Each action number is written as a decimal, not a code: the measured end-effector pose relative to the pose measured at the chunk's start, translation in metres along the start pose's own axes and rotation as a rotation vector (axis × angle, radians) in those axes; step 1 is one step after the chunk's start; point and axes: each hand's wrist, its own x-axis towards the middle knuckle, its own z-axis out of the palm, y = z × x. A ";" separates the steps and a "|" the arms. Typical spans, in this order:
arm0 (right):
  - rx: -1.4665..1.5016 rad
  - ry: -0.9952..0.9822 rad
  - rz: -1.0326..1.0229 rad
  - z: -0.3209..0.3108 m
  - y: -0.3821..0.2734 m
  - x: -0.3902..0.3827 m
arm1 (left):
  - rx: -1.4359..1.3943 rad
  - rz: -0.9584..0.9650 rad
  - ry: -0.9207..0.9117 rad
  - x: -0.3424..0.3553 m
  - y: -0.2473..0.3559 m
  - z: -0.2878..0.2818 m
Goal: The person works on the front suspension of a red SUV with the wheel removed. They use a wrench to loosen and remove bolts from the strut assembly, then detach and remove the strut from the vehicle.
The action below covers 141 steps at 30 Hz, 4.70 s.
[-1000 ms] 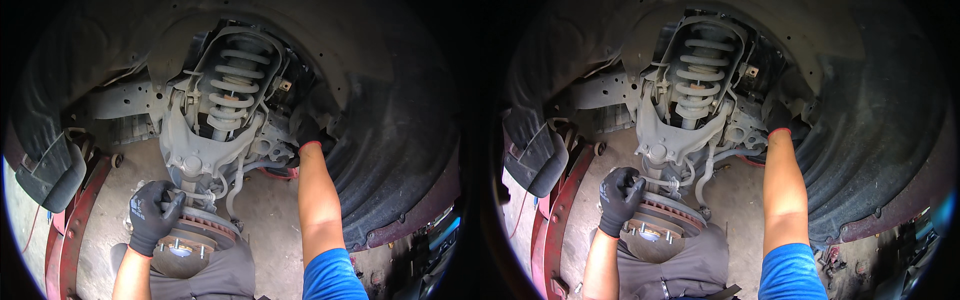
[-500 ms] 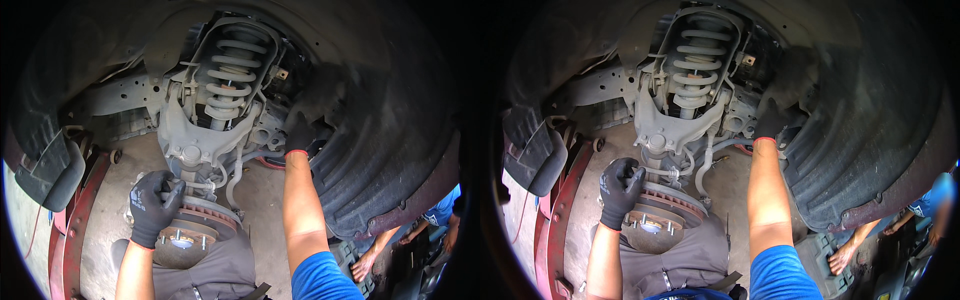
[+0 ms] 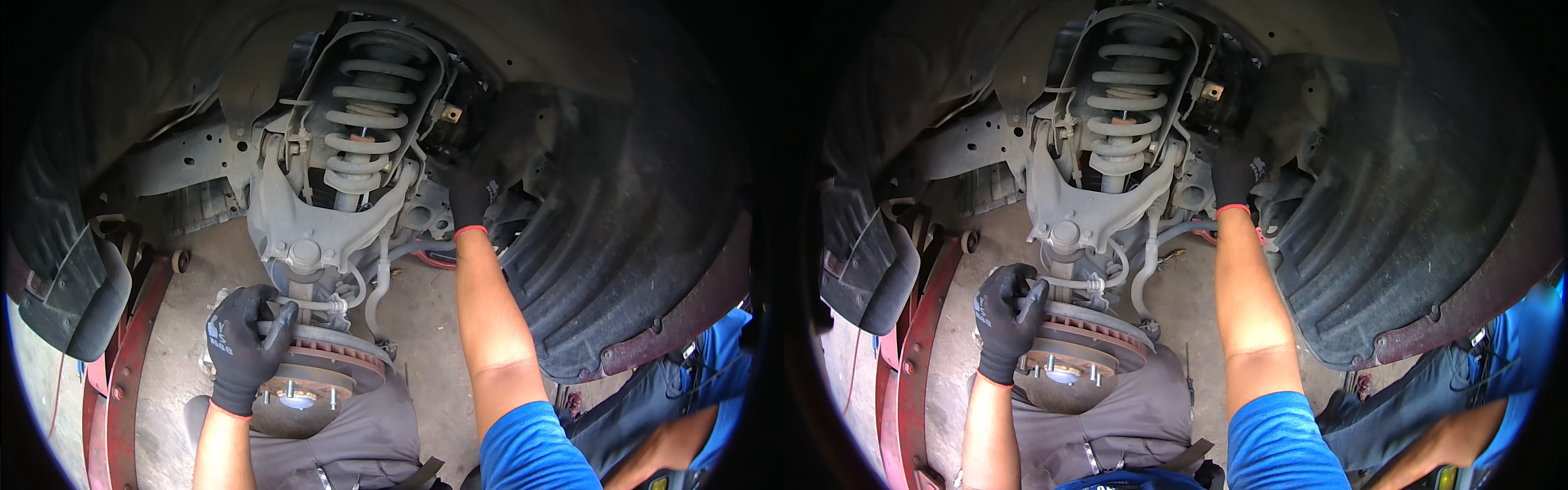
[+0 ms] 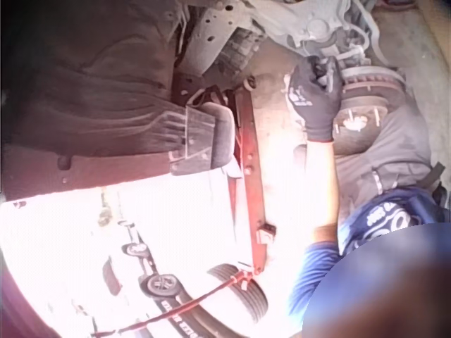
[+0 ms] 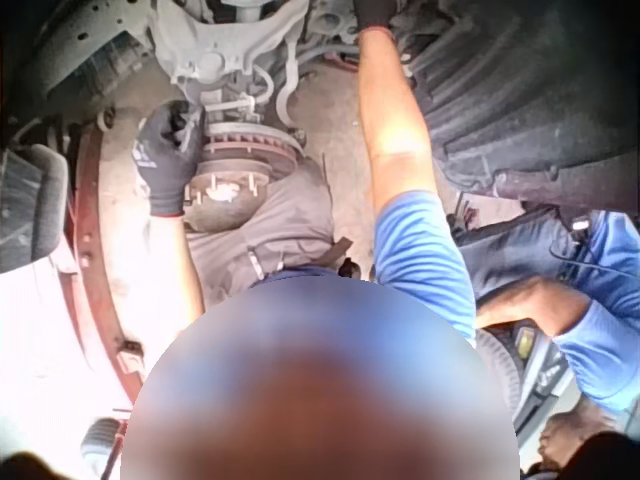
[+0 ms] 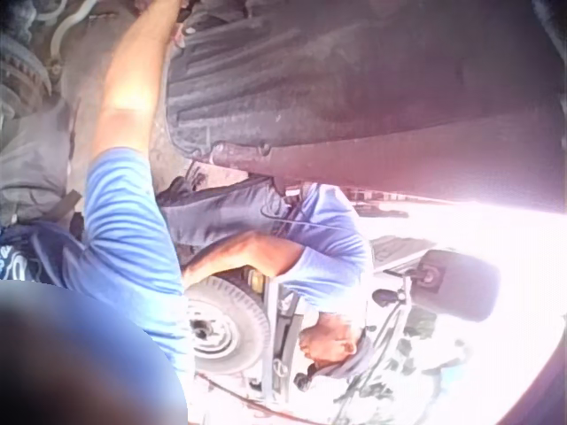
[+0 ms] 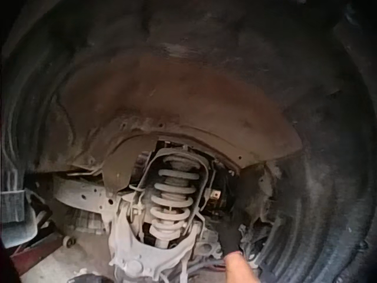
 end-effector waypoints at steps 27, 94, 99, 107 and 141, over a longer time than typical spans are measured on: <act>0.737 -0.208 0.004 -0.023 0.001 0.110 | -0.002 -0.056 -0.032 0.002 0.006 -0.002; 0.111 -0.383 0.175 0.037 0.000 -0.043 | -0.065 -0.053 -0.004 -0.007 -0.007 0.007; -0.124 -0.460 0.147 0.022 0.055 -0.051 | -0.039 -0.029 -0.004 -0.004 -0.002 0.004; 0.346 -0.181 0.688 -0.034 0.102 -0.012 | -0.038 -0.026 0.025 -0.003 0.003 0.005; 0.413 -0.101 0.566 0.022 0.092 -0.033 | -0.061 -0.132 -0.034 -0.003 0.003 0.002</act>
